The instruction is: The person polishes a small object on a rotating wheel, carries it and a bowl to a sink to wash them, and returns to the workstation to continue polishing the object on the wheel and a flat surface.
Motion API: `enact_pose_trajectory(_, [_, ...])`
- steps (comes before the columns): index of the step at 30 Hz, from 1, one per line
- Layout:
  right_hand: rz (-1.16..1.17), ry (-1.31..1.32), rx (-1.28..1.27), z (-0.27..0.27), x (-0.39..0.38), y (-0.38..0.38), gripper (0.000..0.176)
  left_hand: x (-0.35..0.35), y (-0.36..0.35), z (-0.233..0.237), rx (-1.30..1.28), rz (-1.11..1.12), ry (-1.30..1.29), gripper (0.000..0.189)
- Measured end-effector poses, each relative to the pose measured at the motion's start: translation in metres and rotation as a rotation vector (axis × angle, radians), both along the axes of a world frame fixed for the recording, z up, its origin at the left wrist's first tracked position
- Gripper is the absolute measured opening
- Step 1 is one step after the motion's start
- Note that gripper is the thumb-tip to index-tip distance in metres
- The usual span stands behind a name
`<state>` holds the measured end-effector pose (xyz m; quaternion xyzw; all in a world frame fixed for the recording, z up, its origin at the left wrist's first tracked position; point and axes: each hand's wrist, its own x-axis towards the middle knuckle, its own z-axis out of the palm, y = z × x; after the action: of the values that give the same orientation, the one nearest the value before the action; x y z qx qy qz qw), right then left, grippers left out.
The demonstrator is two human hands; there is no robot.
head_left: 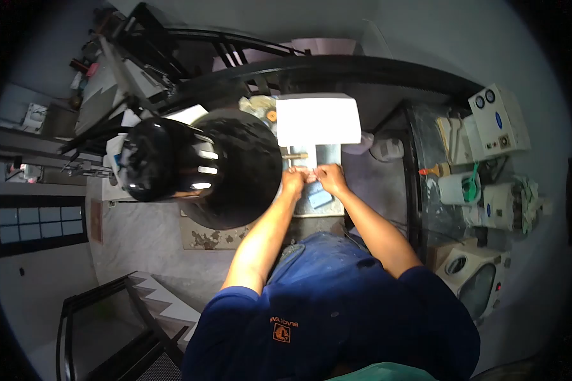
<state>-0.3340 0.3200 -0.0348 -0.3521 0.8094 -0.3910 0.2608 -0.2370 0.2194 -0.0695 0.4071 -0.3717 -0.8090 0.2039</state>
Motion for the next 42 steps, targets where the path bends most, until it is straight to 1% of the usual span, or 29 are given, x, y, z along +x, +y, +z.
enact_pose_trajectory(1, [0.028, 0.051, -0.073, 0.001, 0.002, 0.003, 0.026, 0.002, 0.002, -0.006, -0.008, 0.044, 0.026, 0.014])
enact_pose_trajectory(2, [0.036, -0.062, -0.233, 0.022, 0.009, 0.005, 0.030, 0.006, 0.010, 0.029, -0.075, 0.017, 0.013, 0.012])
enact_pose_trajectory(3, [0.043, -0.051, -0.223, 0.032, 0.011, 0.006, 0.034, 0.005, 0.018, 0.034, -0.093, 0.122, -0.065, 0.012])
enact_pose_trajectory(4, [0.078, 0.029, -0.226, 0.020, 0.008, 0.007, 0.035, 0.005, 0.022, 0.037, -0.041, 0.181, -0.057, 0.012])
enact_pose_trajectory(5, [0.060, 0.166, -0.158, 0.011, 0.005, 0.007, 0.034, 0.006, 0.024, 0.033, -0.028, 0.179, 0.017, 0.010])
enact_pose_trajectory(6, [0.009, 0.264, -0.171, -0.009, 0.004, 0.005, 0.027, 0.003, 0.020, 0.018, -0.016, 0.115, -0.024, 0.006])
enact_pose_trajectory(7, [-0.007, 0.253, -0.249, -0.004, 0.006, 0.003, 0.020, 0.000, 0.016, 0.004, 0.138, 0.088, 0.074, 0.002])
enact_pose_trajectory(8, [0.020, 0.203, -0.209, 0.003, 0.005, 0.002, 0.015, -0.001, 0.015, 0.005, 0.116, 0.065, 0.043, 0.004])
enact_pose_trajectory(11, [0.061, 0.175, -0.117, 0.008, 0.001, 0.002, 0.015, 0.001, 0.011, 0.018, 0.157, 0.041, 0.022, 0.005])
enact_pose_trajectory(12, [0.066, 0.181, -0.119, 0.007, 0.000, 0.003, 0.015, 0.000, 0.012, 0.022, 0.127, 0.024, 0.017, 0.005])
enact_pose_trajectory(14, [-0.009, 0.135, -0.222, -0.001, -0.001, 0.007, 0.019, -0.004, 0.013, 0.029, 0.113, 0.001, 0.011, 0.005])
enact_pose_trajectory(15, [-0.010, 0.134, -0.216, -0.004, -0.003, 0.009, 0.019, -0.005, 0.016, 0.031, 0.103, -0.023, -0.003, 0.005])
enact_pose_trajectory(17, [-0.019, 0.052, -0.192, -0.011, -0.008, 0.009, 0.022, -0.008, 0.016, 0.033, 0.105, -0.019, -0.036, 0.004])
enact_pose_trajectory(18, [-0.018, 0.081, -0.222, -0.021, -0.009, 0.006, 0.024, -0.007, 0.015, 0.021, 0.111, 0.001, -0.006, 0.004])
enact_pose_trajectory(19, [0.012, 0.072, -0.198, -0.020, -0.009, 0.004, 0.022, -0.007, 0.013, 0.000, 0.122, 0.019, 0.024, 0.005])
enact_pose_trajectory(20, [0.039, 0.136, -0.166, -0.018, -0.008, 0.002, 0.021, -0.006, 0.009, -0.014, 0.147, 0.003, 0.057, 0.007])
enact_pose_trajectory(21, [0.066, 0.200, -0.135, -0.016, -0.007, -0.001, 0.020, -0.002, 0.009, -0.001, 0.162, 0.047, 0.048, 0.007])
enact_pose_trajectory(22, [0.060, 0.179, -0.108, -0.013, -0.004, -0.002, 0.019, 0.002, 0.007, -0.003, 0.161, 0.044, 0.064, 0.007])
enact_pose_trajectory(24, [0.039, 0.125, -0.094, -0.008, 0.001, -0.001, 0.019, 0.006, 0.007, 0.018, 0.119, 0.017, 0.024, 0.010])
enact_pose_trajectory(27, [0.001, 0.027, -0.099, 0.004, 0.000, 0.004, 0.017, 0.003, 0.004, 0.005, 0.123, -0.069, 0.048, 0.013])
enact_pose_trajectory(28, [-0.023, -0.093, -0.119, -0.012, -0.006, 0.006, 0.017, 0.000, 0.008, 0.008, 0.126, -0.042, 0.029, 0.014])
enact_pose_trajectory(29, [-0.049, -0.214, -0.137, -0.029, -0.012, 0.008, 0.018, -0.002, 0.008, 0.011, 0.163, -0.033, 0.069, 0.012])
enact_pose_trajectory(31, [-0.067, -0.318, -0.140, -0.025, -0.018, 0.008, 0.019, -0.008, 0.010, 0.006, 0.193, -0.025, 0.048, 0.008])
enact_pose_trajectory(33, [-0.096, -0.345, -0.129, -0.026, -0.020, 0.006, 0.016, -0.009, 0.012, 0.014, 0.190, -0.038, 0.041, 0.006])
enact_pose_trajectory(34, [-0.087, -0.313, -0.109, -0.021, -0.019, 0.004, 0.015, -0.009, 0.011, 0.012, 0.213, -0.032, 0.040, 0.005])
enact_pose_trajectory(35, [-0.077, -0.281, -0.089, -0.017, -0.017, 0.002, 0.015, -0.010, 0.011, 0.010, 0.203, 0.028, 0.003, 0.005])
enact_pose_trajectory(37, [-0.081, -0.239, -0.087, -0.013, -0.011, -0.002, 0.015, -0.005, 0.008, 0.017, 0.159, 0.001, 0.001, 0.005])
enact_pose_trajectory(39, [-0.046, -0.162, 0.044, -0.011, -0.006, -0.004, 0.016, 0.000, 0.003, 0.018, 0.126, -0.040, -0.026, 0.007])
enact_pose_trajectory(42, [-0.071, -0.224, -0.017, -0.029, 0.001, -0.008, 0.018, 0.004, -0.003, 0.011, 0.005, -0.082, -0.061, 0.008])
